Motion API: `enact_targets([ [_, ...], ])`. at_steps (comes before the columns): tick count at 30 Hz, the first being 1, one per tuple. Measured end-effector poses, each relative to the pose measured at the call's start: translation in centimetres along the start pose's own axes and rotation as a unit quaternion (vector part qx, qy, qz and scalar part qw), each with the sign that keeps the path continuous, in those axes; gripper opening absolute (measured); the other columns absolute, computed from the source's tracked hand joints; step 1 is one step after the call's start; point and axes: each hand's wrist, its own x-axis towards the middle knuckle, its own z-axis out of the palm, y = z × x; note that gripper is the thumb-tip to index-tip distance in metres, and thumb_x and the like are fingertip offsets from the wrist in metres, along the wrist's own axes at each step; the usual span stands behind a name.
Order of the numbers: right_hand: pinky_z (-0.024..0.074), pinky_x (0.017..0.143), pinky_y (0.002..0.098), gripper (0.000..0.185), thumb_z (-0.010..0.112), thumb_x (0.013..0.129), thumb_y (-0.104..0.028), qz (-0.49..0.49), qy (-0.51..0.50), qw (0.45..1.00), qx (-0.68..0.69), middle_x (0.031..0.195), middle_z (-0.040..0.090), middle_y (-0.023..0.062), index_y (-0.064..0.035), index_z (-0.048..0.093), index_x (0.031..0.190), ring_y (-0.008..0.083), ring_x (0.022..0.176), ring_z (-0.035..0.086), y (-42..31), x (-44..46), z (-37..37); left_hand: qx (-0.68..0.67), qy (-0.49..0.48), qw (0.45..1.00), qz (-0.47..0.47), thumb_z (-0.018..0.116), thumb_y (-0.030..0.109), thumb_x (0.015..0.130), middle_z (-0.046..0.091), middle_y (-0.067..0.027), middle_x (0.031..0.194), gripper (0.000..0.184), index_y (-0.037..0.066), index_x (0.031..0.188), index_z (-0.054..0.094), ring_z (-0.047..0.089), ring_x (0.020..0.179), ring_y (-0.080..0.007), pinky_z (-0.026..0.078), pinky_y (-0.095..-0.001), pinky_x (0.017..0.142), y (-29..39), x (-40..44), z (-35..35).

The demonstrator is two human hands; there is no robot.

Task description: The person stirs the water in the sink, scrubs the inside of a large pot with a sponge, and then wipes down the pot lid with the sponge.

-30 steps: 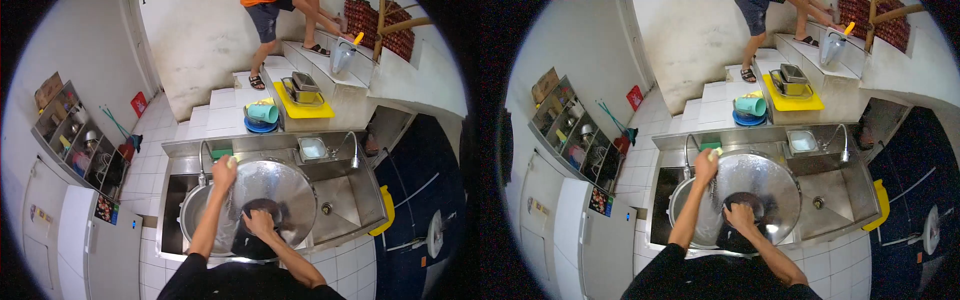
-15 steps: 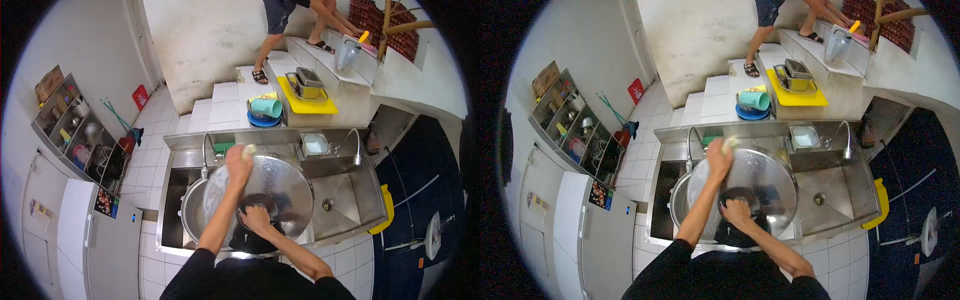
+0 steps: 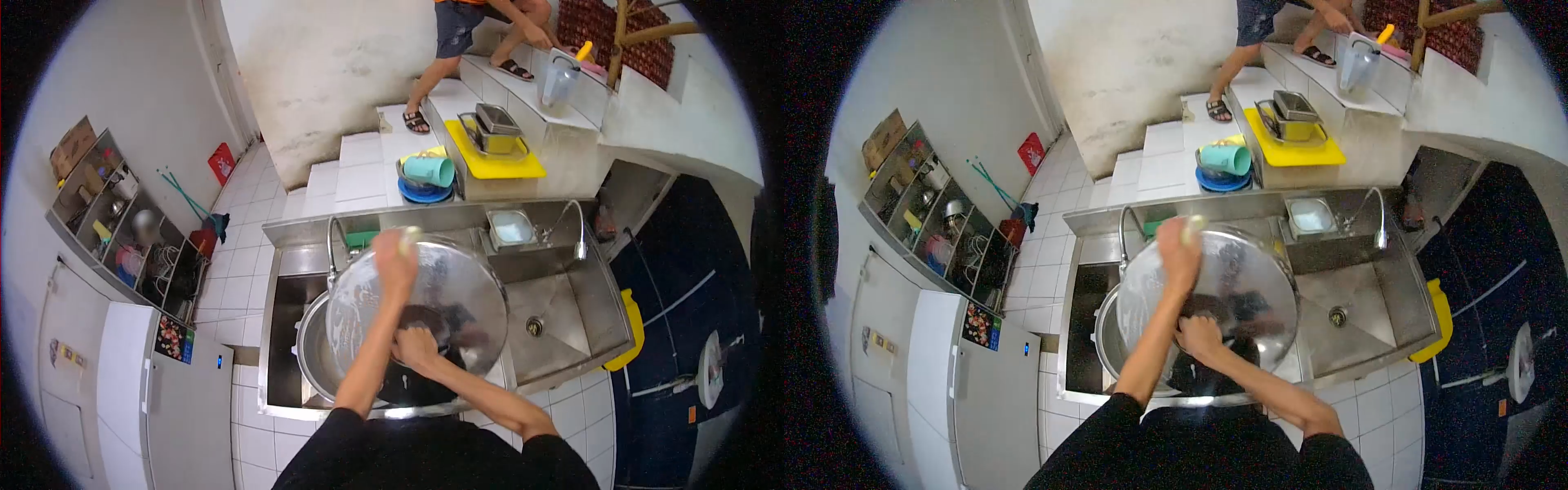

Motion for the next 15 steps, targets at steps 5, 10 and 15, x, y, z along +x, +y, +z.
enact_targets([
  [5, 0.0475, 0.076, 0.0499, 0.038, 0.058, 0.081, -0.036, -0.135, 0.167, 0.935, 0.284, 0.087, 0.065, 0.0208, -0.0042, 0.061, 0.102, 0.0373, 0.079, 0.064, 2.8, 2.7, 7.9, -0.087, -0.184, 0.953, 0.226, 0.065, 0.012, 0.073, 0.060, -0.0173, 0.097, 0.025, 0.003, 0.095, 0.060, 0.054, 0.092, -0.0354, 0.044, -0.0447, 0.082, 5.2, -1.5, 4.2],
  [10, 0.0506, 0.071, 0.0484, 0.030, 0.056, 0.081, -0.036, -0.053, 0.008, 0.999, 0.003, 0.081, 0.066, 0.0202, -0.0086, 0.068, 0.085, 0.0368, 0.074, 0.065, 0.1, 1.1, -0.9, -0.047, -0.123, 0.987, 0.091, 0.066, 0.014, 0.073, 0.059, -0.0166, 0.101, 0.028, 0.004, 0.098, 0.060, 0.054, 0.096, -0.0345, 0.043, -0.0435, 0.085, 0.7, 1.6, -0.2],
  [15, 0.0493, 0.072, 0.0466, 0.036, 0.056, 0.081, -0.038, -0.094, 0.039, 0.993, 0.055, 0.083, 0.065, 0.0215, -0.0026, 0.065, 0.083, 0.0353, 0.081, 0.064, 1.5, 2.0, 3.9, -0.063, -0.102, 0.987, 0.109, 0.067, 0.014, 0.070, 0.061, -0.0154, 0.094, 0.029, 0.005, 0.097, 0.061, 0.056, 0.095, -0.0335, 0.043, -0.0424, 0.087, 3.2, -1.6, 4.6],
])
